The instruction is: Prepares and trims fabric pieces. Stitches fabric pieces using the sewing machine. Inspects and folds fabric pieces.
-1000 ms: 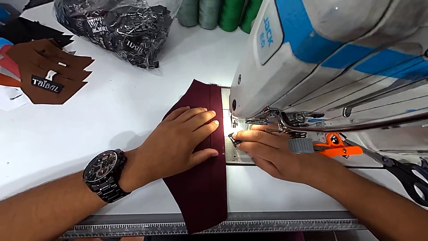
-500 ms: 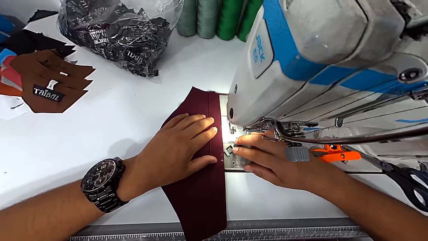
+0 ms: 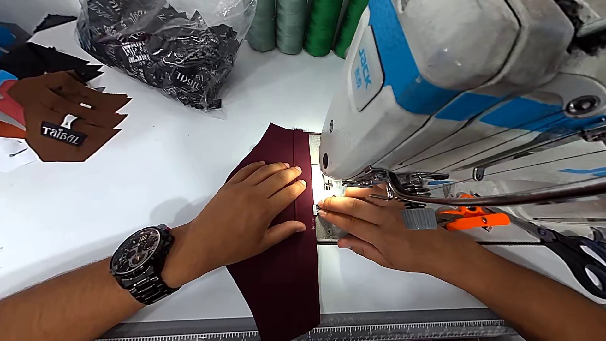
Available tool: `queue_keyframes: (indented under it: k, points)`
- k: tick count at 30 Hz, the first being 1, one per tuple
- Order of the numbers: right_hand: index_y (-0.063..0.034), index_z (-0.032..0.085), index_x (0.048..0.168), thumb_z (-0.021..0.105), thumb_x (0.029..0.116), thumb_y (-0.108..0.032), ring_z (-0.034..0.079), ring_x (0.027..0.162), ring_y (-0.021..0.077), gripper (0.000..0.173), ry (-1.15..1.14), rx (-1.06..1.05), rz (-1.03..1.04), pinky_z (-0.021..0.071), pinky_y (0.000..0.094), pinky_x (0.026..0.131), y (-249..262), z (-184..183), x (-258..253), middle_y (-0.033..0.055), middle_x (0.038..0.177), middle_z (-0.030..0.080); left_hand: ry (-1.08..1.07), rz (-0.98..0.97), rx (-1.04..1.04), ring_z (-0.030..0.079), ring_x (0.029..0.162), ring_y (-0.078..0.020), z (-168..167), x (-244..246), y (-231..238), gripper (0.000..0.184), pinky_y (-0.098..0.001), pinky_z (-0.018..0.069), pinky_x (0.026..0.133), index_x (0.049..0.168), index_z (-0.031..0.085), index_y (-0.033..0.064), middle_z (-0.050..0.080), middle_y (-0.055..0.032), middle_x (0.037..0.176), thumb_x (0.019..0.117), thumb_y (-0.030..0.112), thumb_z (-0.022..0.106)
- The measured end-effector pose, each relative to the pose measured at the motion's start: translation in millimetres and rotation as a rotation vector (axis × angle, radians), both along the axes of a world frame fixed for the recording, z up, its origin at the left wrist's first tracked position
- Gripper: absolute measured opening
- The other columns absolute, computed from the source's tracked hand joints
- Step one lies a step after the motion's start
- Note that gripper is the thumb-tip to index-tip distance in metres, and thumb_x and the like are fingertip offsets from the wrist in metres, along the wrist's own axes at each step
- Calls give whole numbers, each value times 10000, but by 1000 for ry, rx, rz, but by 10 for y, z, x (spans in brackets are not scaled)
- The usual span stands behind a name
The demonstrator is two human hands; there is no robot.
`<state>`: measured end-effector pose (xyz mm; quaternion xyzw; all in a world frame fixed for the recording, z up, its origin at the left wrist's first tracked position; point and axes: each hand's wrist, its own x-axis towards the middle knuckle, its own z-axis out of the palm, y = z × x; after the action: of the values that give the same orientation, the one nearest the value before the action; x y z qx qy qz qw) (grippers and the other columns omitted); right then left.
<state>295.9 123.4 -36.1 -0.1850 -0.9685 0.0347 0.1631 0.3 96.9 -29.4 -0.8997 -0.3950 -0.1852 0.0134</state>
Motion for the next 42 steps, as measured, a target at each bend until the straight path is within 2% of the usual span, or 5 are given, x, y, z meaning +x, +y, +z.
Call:
queue_keyframes:
  k: [5,10,21,28,42]
  points:
    - [-182,717,1276,468,1069,-388,616,1174,186,384,-5,92,22,489,369,944,14,33,12,-7,1308,684,-8,5,-20,544,1367,-223,-4,-8,-4,568,-461,403,1156,1309,690,126,638,-51,1400,1006,555,471]
    - [-141,718,1259,512,1059,-361,608,1185,202,362,-3,139,72,463,361,999,-10,72,-101,12,1328,675,-7,10,-22,542,1369,-230,0,-1,-8,579,-473,402,1158,1312,689,126,634,-52,1405,1005,564,468]
    - [-199,711,1236,497,1065,-385,623,1196,188,331,48,66,-15,501,376,980,-46,92,73,22,1278,685,-120,-8,64,562,1336,-242,66,-50,-43,457,-463,406,1155,1234,716,103,662,-76,1337,1011,463,544]
    - [-219,675,1285,492,1068,-402,596,1212,199,337,72,24,16,463,379,1029,-31,-1,76,17,1296,665,-66,23,-37,549,1362,-246,-7,-28,-19,590,-474,427,1146,1303,696,143,635,-73,1401,984,603,510]
    - [-222,709,1250,498,1063,-394,631,1167,196,330,49,69,-7,493,383,958,-37,17,42,21,1263,695,-33,-14,-44,544,1373,-250,-6,-50,15,571,-470,408,1163,1300,699,123,638,-77,1405,996,566,506]
